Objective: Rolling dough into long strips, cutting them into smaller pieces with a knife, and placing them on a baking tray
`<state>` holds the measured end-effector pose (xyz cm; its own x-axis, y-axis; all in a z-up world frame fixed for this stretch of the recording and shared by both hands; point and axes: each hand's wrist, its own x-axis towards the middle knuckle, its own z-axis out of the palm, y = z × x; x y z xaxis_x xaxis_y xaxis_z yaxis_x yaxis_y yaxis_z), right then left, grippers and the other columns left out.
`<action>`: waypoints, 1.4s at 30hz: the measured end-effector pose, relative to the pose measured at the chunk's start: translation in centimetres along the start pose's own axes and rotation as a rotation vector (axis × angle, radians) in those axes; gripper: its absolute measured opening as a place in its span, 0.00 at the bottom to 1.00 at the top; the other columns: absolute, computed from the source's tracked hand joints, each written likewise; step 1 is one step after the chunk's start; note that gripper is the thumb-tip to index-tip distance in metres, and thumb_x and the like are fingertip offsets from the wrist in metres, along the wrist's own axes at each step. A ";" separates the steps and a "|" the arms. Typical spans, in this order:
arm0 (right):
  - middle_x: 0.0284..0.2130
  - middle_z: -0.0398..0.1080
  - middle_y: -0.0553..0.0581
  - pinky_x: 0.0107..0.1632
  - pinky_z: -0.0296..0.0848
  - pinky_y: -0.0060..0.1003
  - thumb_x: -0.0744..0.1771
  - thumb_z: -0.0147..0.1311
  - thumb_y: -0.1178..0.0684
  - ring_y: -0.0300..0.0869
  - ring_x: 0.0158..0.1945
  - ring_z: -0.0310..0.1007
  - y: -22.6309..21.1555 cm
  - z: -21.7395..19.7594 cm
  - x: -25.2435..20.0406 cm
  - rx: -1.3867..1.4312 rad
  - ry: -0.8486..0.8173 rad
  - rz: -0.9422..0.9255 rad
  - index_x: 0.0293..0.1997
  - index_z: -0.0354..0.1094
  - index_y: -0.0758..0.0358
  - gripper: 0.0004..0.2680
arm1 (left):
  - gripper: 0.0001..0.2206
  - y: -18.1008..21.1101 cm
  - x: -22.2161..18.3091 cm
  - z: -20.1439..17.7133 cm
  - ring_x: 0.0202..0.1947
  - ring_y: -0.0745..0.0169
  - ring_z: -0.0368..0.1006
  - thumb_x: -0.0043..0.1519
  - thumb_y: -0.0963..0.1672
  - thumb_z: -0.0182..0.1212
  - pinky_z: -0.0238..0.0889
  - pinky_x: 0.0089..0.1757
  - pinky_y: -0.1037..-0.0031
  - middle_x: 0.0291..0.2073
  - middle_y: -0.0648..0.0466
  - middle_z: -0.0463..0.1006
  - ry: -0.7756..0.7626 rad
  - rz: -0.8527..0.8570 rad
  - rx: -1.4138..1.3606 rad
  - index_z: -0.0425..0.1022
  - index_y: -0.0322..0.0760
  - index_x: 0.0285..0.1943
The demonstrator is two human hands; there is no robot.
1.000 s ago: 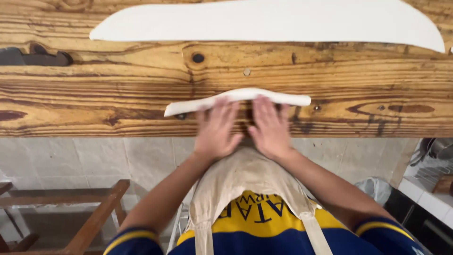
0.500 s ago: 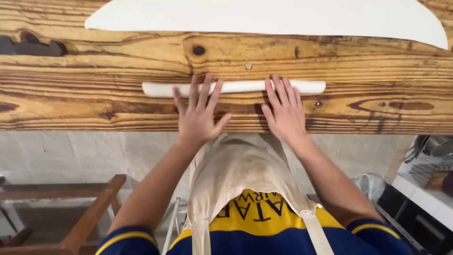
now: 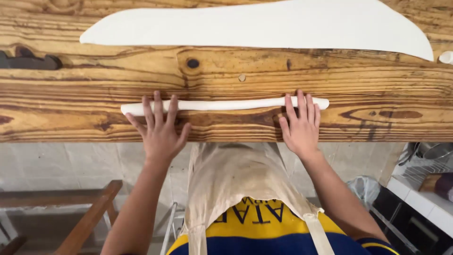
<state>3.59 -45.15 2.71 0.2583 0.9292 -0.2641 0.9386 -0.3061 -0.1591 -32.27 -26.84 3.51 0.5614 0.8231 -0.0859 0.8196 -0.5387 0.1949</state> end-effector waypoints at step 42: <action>0.57 0.66 0.67 0.70 0.66 0.46 0.75 0.24 0.43 0.53 0.63 0.66 -10.8 -1.7 6.7 1.173 0.598 -0.290 0.61 0.60 0.70 0.20 | 0.23 7.8 7.3 3.3 0.45 0.56 0.67 0.69 0.43 0.27 0.59 0.50 0.67 0.37 0.49 0.75 0.552 0.081 -1.013 0.75 0.33 0.38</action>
<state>-4.43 -35.21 4.29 0.4266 0.8453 0.3216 0.3062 0.1996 -0.9308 -21.45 -25.65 1.16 0.2767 0.8939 0.3526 0.1764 -0.4080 0.8958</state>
